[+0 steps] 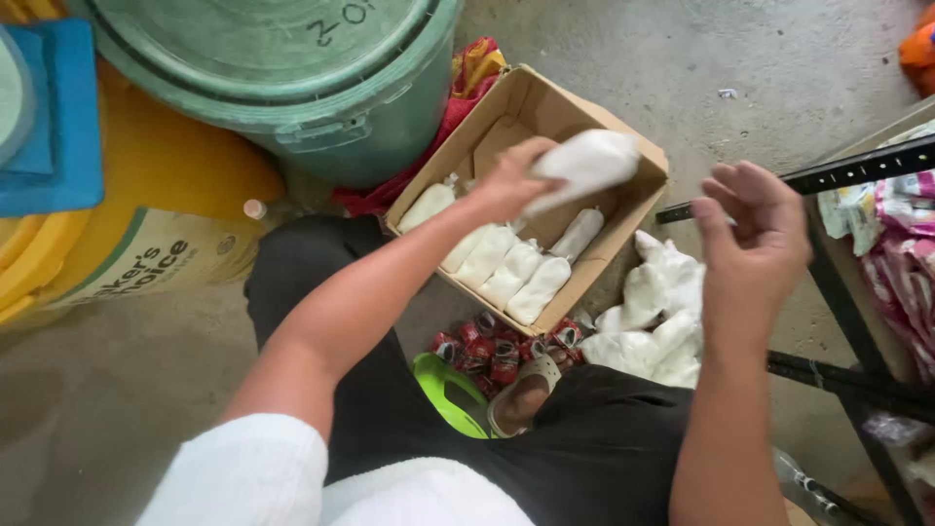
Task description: Packing small white bags of powder into a cardboard box.
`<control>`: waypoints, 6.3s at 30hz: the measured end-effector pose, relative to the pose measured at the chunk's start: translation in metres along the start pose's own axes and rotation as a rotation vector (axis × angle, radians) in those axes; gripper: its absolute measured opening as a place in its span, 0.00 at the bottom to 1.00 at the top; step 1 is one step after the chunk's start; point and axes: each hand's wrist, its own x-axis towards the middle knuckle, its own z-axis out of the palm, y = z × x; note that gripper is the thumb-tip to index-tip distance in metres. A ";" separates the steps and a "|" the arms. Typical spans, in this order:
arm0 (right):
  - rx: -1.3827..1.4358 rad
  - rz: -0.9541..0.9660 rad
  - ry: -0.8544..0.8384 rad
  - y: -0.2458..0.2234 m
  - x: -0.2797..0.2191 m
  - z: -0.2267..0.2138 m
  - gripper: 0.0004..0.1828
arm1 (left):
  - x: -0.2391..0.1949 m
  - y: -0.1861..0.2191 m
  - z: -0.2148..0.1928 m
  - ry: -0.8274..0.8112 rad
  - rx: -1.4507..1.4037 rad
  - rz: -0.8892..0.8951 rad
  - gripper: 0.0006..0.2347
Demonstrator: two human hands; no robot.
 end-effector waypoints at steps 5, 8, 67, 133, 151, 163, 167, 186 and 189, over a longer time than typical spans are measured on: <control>-0.020 0.084 -0.023 -0.001 0.002 -0.007 0.14 | 0.001 -0.178 -0.011 0.224 0.278 -0.485 0.22; -0.071 0.093 -0.092 -0.008 0.002 0.002 0.11 | -0.021 -0.273 -0.021 0.283 0.390 -0.646 0.24; -0.428 0.557 -0.016 0.307 -0.157 -0.090 0.13 | 0.001 0.033 0.044 -0.445 0.700 -0.001 0.24; 0.621 0.060 0.005 0.028 -0.008 0.007 0.09 | -0.060 0.144 0.030 -0.378 -0.123 0.027 0.22; 0.708 0.229 0.056 -0.013 -0.015 -0.014 0.07 | -0.076 -0.199 0.140 -0.325 0.018 -0.490 0.23; 0.637 0.251 -0.036 -0.019 -0.008 -0.018 0.06 | -0.119 -0.266 0.159 -0.578 0.515 -0.323 0.29; 0.571 0.214 -0.093 -0.022 -0.010 -0.021 0.07 | -0.120 -0.257 0.157 -0.655 0.523 -0.260 0.30; 0.424 -0.064 0.420 0.008 -0.009 -0.134 0.04 | -0.082 -0.144 0.150 -0.760 0.889 -0.042 0.09; 0.481 -0.087 0.493 0.025 -0.012 -0.153 0.04 | -0.058 -0.079 0.136 -0.749 0.835 0.101 0.14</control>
